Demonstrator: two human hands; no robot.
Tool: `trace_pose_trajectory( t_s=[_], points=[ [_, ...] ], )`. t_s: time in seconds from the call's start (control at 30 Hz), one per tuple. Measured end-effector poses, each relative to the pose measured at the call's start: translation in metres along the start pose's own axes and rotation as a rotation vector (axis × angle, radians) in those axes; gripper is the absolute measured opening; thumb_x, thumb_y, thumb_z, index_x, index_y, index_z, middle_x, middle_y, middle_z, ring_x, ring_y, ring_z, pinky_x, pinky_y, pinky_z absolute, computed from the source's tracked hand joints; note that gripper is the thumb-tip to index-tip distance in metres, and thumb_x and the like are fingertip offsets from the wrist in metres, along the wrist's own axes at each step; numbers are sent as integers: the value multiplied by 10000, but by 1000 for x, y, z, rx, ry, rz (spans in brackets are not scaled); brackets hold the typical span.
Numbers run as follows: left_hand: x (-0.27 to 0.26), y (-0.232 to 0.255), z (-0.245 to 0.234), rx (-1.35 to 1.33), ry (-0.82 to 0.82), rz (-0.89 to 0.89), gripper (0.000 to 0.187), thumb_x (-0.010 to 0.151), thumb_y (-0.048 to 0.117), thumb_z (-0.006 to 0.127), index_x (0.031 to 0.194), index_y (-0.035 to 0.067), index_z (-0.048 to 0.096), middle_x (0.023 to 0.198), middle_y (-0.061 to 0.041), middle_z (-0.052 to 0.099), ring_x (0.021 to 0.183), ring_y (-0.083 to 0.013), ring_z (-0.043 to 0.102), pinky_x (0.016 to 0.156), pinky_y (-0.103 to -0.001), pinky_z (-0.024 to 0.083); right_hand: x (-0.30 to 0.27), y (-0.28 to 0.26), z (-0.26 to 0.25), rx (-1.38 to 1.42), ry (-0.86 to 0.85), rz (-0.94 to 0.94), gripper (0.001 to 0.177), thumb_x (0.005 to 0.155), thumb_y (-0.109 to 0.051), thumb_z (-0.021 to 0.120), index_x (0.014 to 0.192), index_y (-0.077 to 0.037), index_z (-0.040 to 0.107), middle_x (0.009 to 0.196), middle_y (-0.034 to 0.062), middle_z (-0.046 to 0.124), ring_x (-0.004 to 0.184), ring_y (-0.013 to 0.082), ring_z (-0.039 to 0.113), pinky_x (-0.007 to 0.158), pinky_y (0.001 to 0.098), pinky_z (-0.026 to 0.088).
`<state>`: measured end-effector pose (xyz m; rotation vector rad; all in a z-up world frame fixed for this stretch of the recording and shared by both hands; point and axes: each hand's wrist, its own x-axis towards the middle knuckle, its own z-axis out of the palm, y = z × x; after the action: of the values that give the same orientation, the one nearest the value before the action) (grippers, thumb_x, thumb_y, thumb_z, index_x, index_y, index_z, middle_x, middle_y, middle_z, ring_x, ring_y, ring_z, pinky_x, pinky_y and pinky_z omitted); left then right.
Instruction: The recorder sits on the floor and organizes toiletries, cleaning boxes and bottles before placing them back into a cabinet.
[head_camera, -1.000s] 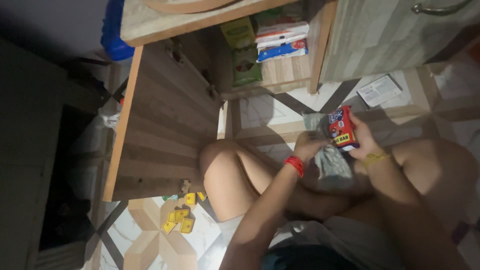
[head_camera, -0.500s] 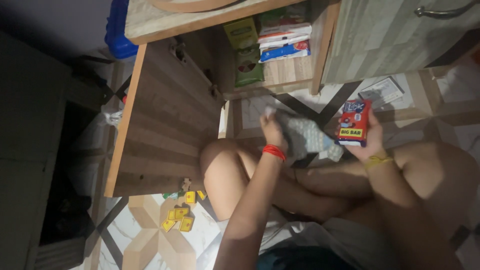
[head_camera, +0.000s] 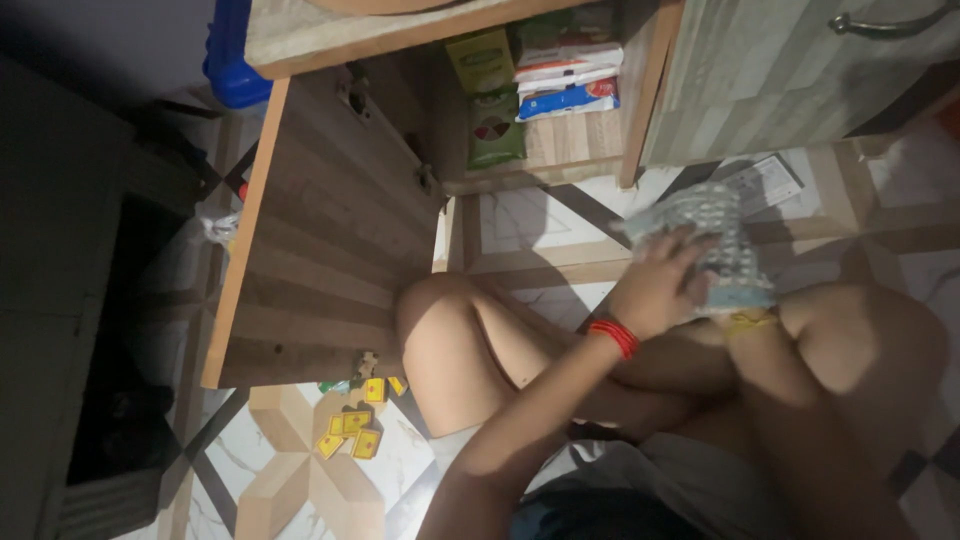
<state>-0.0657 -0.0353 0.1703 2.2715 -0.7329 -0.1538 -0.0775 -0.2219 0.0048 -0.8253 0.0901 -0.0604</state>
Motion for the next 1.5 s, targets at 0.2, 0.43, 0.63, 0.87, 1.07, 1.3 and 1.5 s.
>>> trace_pose_trajectory(
  t_s=[0.2, 0.43, 0.63, 0.87, 1.07, 1.3, 1.5],
  points=[
    [23, 20, 39, 4, 170, -166, 685, 1013, 548, 441, 1635, 295, 310, 1727, -210, 211, 1508, -556, 188, 1115, -746, 244, 9, 19, 7, 233, -4, 215, 548, 1075, -430, 366, 1586, -234, 330, 1600, 31, 420, 1430, 228, 427, 1167, 449, 350],
    [89, -102, 55, -157, 299, -474, 621, 1062, 581, 406, 1508, 168, 537, 1576, -189, 489, 1463, -458, 422, 1142, -621, 415, 12, 47, -28, 309, -96, 549, 399, 1210, -382, 460, 1383, -47, 588, 1249, 167, 680, 1096, 331, 666, 945, 513, 552],
    [65, -130, -12, -1049, -88, -581, 696, 1004, 659, 383, 1435, 151, 586, 1415, -59, 636, 1262, -230, 570, 1020, -448, 399, 3, -5, 63, 144, 72, 568, 558, 1040, -483, 450, 1327, -20, 569, 1174, 209, 694, 1019, 369, 686, 889, 527, 562],
    [30, -146, -26, -957, -92, -358, 533, 954, 471, 638, 1346, 110, 652, 1313, -37, 669, 1167, -170, 608, 979, -356, 470, 4, -13, 74, 257, 1, 605, 606, 1042, -500, 449, 1346, 17, 537, 1169, 285, 663, 986, 418, 688, 870, 529, 565],
    [29, -198, -9, -949, 64, -384, 364, 952, 352, 705, 1168, 59, 707, 1085, -58, 694, 982, -162, 620, 866, -339, 505, -2, -24, 93, 178, -17, 657, 567, 1066, -499, 495, 1358, -17, 553, 1162, 221, 678, 984, 358, 691, 857, 500, 568],
    [17, -427, 64, -869, 679, -642, 331, 1001, 261, 652, 933, -62, 666, 880, -113, 622, 800, -232, 546, 667, -423, 427, 1, -38, 99, 209, 115, 441, 548, 1077, -554, 507, 1295, -66, 625, 1088, 153, 707, 940, 287, 699, 818, 443, 576],
    [2, -454, 60, -210, 348, -632, 283, 1018, 249, 543, 1157, 150, 769, 1040, -152, 747, 903, -309, 697, 807, -445, 551, 22, 13, 3, 456, 571, 261, 328, 1077, -509, 522, 1076, -208, 652, 980, -12, 700, 877, 192, 693, 844, 405, 580]
  ],
)
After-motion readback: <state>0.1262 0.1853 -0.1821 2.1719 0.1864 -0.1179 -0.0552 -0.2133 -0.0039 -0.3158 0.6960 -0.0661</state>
